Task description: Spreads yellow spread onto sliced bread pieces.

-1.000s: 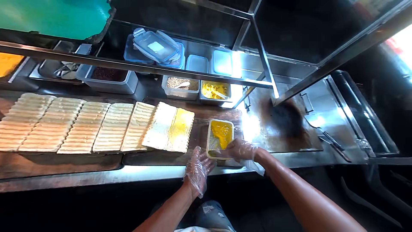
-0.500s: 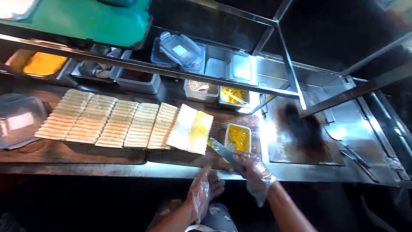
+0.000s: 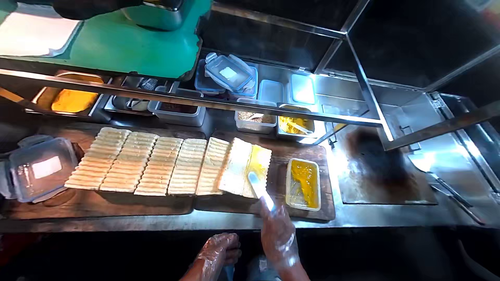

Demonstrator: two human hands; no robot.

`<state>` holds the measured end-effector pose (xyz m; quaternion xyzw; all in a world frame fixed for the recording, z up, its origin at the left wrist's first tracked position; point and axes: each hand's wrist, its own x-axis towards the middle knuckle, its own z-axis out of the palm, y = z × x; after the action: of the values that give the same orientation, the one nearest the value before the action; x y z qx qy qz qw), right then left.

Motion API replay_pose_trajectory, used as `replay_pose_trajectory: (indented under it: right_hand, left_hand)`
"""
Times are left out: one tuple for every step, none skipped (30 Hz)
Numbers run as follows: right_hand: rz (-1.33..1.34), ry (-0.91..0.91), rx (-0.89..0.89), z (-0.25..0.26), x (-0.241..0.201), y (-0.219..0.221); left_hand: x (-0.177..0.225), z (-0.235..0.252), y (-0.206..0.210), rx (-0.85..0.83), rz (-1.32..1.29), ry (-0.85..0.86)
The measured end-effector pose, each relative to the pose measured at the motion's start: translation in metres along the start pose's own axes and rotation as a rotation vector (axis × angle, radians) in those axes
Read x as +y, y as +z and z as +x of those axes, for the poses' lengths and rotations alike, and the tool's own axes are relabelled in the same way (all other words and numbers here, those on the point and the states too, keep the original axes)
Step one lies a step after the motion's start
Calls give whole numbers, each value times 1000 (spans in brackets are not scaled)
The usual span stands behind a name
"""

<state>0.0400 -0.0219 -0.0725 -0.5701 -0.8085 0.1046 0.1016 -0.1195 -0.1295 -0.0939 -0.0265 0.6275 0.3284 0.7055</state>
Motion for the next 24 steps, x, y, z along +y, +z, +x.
replay_pose_trajectory:
  right_hand:
    - [4,-19,10,-18,-2,-2]
    - [32,-20,37,-34,-4,-6]
    - [64,-21,78,-42,-7,-8]
    - [91,-20,107,-41,-10,-9]
    - [99,-17,110,-29,-12,-9]
    - [88,-1,71,-12,-15,-7]
    - [81,22,-10,-1,-17,-4]
    - [66,22,-72,1,-16,0]
    - [58,4,-102,-8,-12,-1]
    - [71,-12,-69,-23,-7,-4]
    - [107,-18,3,-40,2,-9]
    - [162,-7,85,-51,13,-17]
    - [204,4,145,-54,28,-29]
    - [192,-5,181,-47,47,-46]
    - [131,-18,169,-30,68,-63]
    - [40,-24,73,-12,88,-83]
    - [-69,-32,-92,9,106,-102]
    - [-168,-53,-274,32,119,-120]
    - [-276,-62,-468,55,125,-135]
    - [-369,-77,-612,76,129,-145]
    - [-446,-100,-708,94,131,-152]
    - [-524,-130,-782,111,131,-157]
    - [-584,-168,-838,126,128,-162]
    - [-637,-216,-884,138,126,-163]
  left_hand:
    - [3,-2,-4,-14,18,18]
    - [7,-4,-7,-26,25,51]
    - [8,-7,-9,-20,27,83]
    - [7,-10,-12,-3,28,99]
    - [5,-10,-15,22,27,104]
    - [2,-11,-16,44,25,103]
    - [-3,-13,-17,65,28,102]
    - [-7,-16,-16,70,37,105]
    - [-9,-20,-13,55,43,114]
    - [-8,-25,-9,35,37,129]
    - [-7,-31,-4,16,13,142]
    - [-6,-37,2,-2,-19,149]
    - [-8,-40,8,-24,-60,151]
    - [-8,-40,17,-57,-103,146]
    - [-7,-39,27,-94,-139,141]
    - [-5,-37,39,-128,-167,127]
    - [0,-35,54,-156,-195,103]
    - [7,-31,69,-187,-225,78]
    - [14,-25,83,-228,-258,58]
    - [21,-18,97,-272,-287,38]
    - [28,-11,111,-313,-316,9]
    - [36,-3,125,-348,-353,-24]
    - [42,5,138,-371,-399,-54]
    - [46,12,149,-386,-449,-76]
